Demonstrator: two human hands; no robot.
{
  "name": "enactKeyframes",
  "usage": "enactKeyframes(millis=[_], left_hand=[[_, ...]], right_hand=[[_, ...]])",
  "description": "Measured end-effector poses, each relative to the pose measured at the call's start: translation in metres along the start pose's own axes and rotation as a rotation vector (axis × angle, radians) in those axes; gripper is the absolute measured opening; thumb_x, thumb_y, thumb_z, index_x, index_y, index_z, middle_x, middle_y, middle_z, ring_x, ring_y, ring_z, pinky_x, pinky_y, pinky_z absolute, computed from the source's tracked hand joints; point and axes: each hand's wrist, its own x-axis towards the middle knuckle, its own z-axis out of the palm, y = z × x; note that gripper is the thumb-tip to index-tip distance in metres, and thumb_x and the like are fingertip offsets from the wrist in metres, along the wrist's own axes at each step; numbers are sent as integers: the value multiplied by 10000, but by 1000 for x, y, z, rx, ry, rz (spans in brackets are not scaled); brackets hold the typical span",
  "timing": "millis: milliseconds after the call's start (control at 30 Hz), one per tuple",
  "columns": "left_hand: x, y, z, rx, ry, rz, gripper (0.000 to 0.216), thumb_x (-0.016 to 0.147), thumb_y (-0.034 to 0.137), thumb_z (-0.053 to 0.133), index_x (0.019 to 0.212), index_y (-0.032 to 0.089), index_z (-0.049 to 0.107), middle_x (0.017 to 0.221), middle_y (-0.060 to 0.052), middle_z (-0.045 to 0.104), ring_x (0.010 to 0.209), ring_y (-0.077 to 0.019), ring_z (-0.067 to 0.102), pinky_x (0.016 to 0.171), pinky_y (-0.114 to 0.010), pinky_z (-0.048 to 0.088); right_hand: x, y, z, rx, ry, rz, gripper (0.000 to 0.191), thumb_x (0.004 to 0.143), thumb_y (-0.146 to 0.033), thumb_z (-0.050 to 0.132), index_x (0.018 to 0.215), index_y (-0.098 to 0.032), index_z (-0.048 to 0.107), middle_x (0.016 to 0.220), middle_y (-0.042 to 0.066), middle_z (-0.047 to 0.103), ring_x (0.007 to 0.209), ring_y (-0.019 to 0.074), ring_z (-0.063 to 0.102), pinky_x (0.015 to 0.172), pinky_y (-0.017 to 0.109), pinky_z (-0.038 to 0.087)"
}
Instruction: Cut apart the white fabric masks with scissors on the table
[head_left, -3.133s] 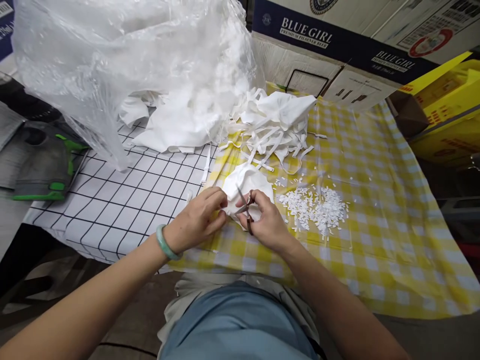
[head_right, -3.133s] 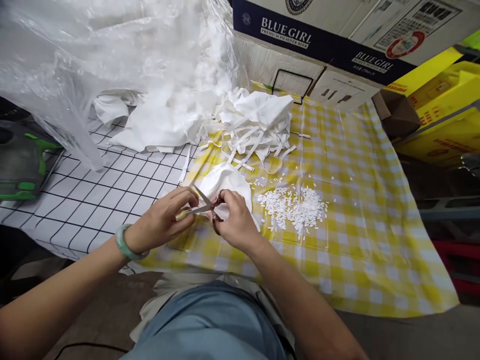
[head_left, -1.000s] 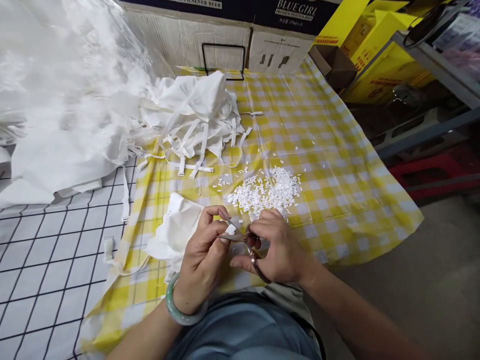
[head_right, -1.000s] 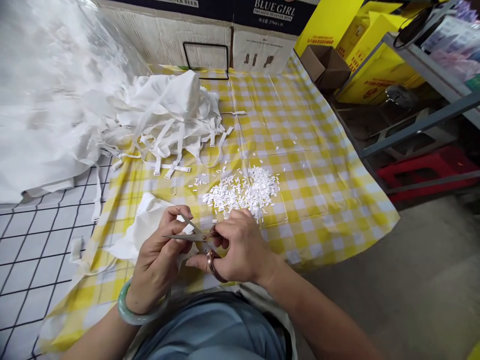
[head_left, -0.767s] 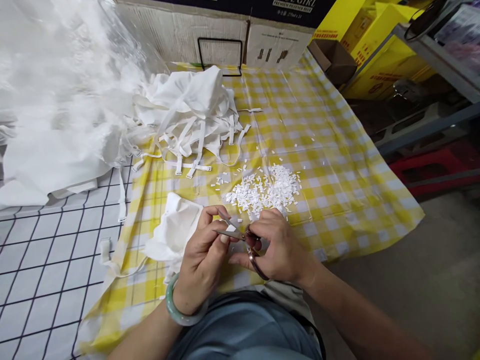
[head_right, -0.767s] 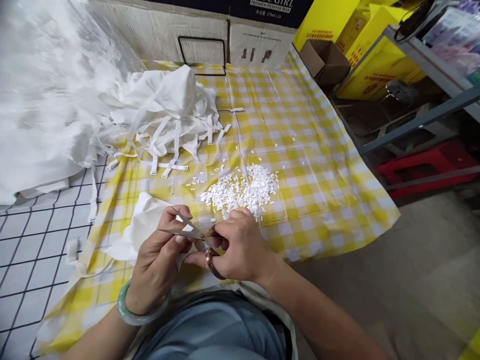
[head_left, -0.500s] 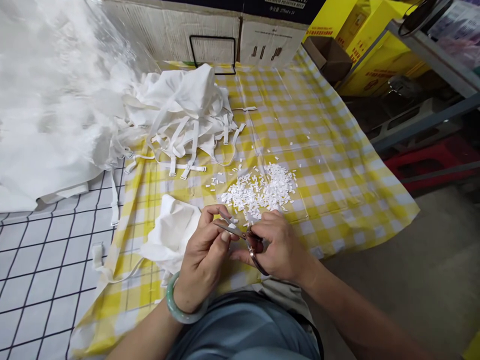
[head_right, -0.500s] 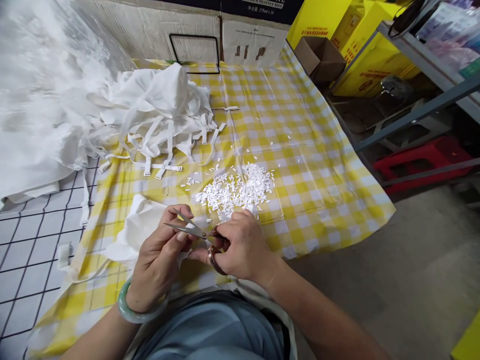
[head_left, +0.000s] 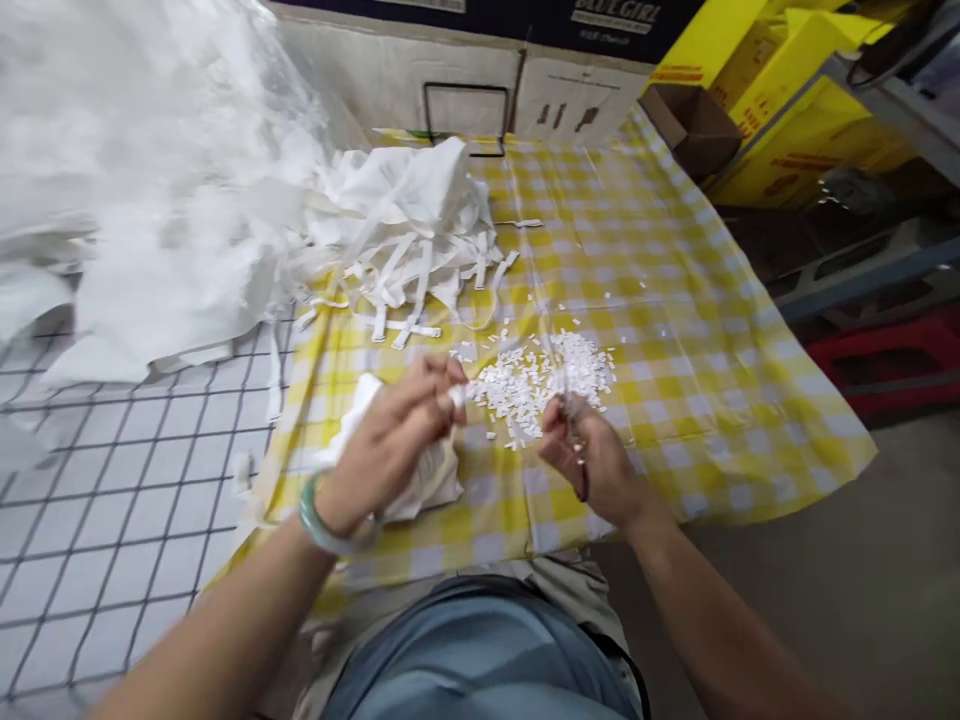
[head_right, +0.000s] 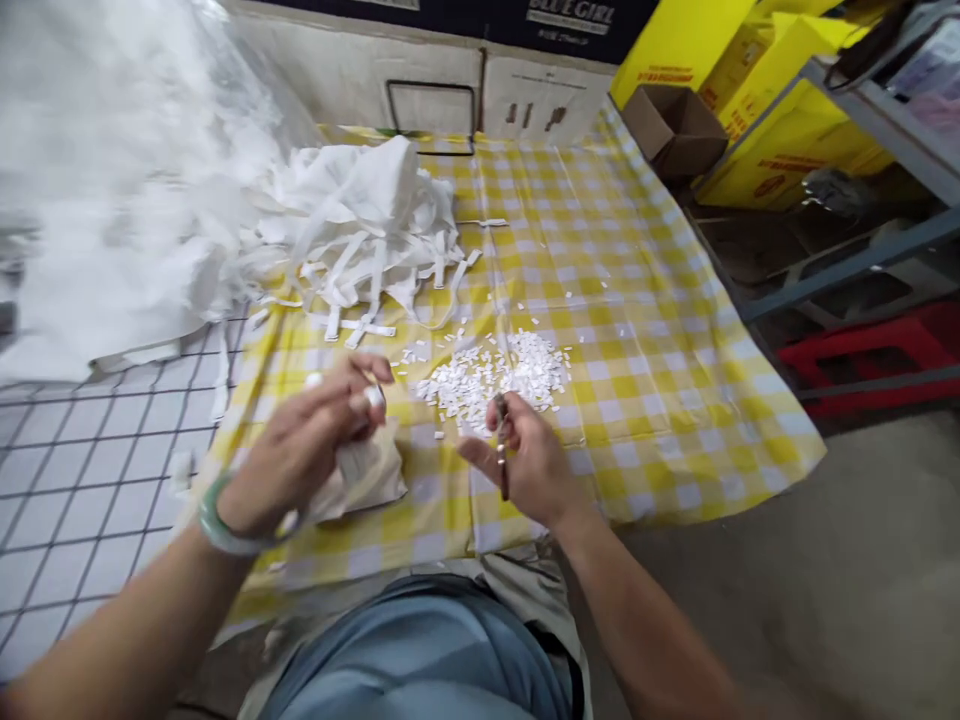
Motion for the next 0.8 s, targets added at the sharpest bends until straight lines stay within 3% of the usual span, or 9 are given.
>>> enactKeyframes(millis=[67, 100, 200, 267, 367, 500, 667, 733, 800], left_hand=[[21, 7, -43, 104, 82, 20, 302, 914, 235, 399, 720, 126, 603, 1102, -56, 581, 775, -121, 601, 649, -252, 471], [31, 8, -66, 251, 98, -4, 383, 938, 200, 290, 774, 105, 623, 1104, -46, 577, 883, -133, 632, 738, -274, 458], [42, -1, -123, 552, 324, -97, 191, 862, 190, 494, 727, 168, 627, 1069, -73, 632, 962, -223, 635, 838, -383, 511], [27, -12, -141, 655, 470, -120, 60, 800, 174, 591, 832, 165, 640, 1174, -113, 583, 1004, -251, 595, 900, -435, 484], [-16, -27, -132, 742, 574, -124, 131, 829, 246, 588, 913, 151, 619, 1075, -101, 577, 903, -214, 572, 787, -369, 482], [-62, -44, -99, 694, 462, -267, 286, 875, 428, 547, 726, 185, 557, 663, -1, 527, 614, -162, 507, 580, -294, 395], [-68, -47, -90, 654, 288, -240, 143, 820, 317, 582, 761, 187, 575, 756, -22, 565, 680, -170, 528, 632, -294, 406], [-70, -37, -90, 639, 285, -173, 133, 868, 280, 508, 782, 188, 552, 816, -35, 562, 730, -168, 531, 685, -298, 416], [-79, -23, -86, 563, 281, -113, 125, 909, 270, 464, 850, 187, 535, 818, -32, 558, 730, -160, 522, 699, -294, 413]], right_hand=[[8, -7, 1, -8, -2, -45, 417, 790, -571, 667, 959, -227, 504, 844, 1, 520, 693, 139, 485, 642, 278, 439], [12, -10, 3, -34, -2, -62, 406, 789, -550, 676, 970, -232, 501, 898, 14, 538, 748, 151, 506, 698, 294, 453], [19, -21, 17, -88, -4, -65, 367, 783, -503, 705, 946, -238, 511, 921, 18, 572, 821, 172, 536, 786, 320, 456], [20, -25, 30, -99, -32, -63, 326, 791, -464, 704, 937, -234, 524, 898, 15, 589, 823, 176, 557, 787, 318, 457], [19, -30, 51, -124, -83, -90, 255, 793, -381, 695, 932, -224, 549, 903, 23, 622, 827, 182, 591, 778, 311, 465], [21, -42, 77, -106, -132, -186, 221, 786, -344, 689, 912, -216, 561, 884, 29, 642, 815, 183, 606, 769, 306, 480], [36, -68, 103, -56, -123, -303, 241, 770, -333, 711, 927, -217, 570, 902, 40, 649, 836, 198, 609, 783, 324, 493], [51, -80, 111, -84, -150, -477, 241, 761, -223, 678, 982, -225, 582, 1000, 56, 653, 969, 223, 592, 873, 355, 478], [70, -91, 118, -119, -296, -674, 278, 736, -135, 637, 992, -235, 592, 1037, 49, 652, 1069, 232, 556, 972, 388, 430]])
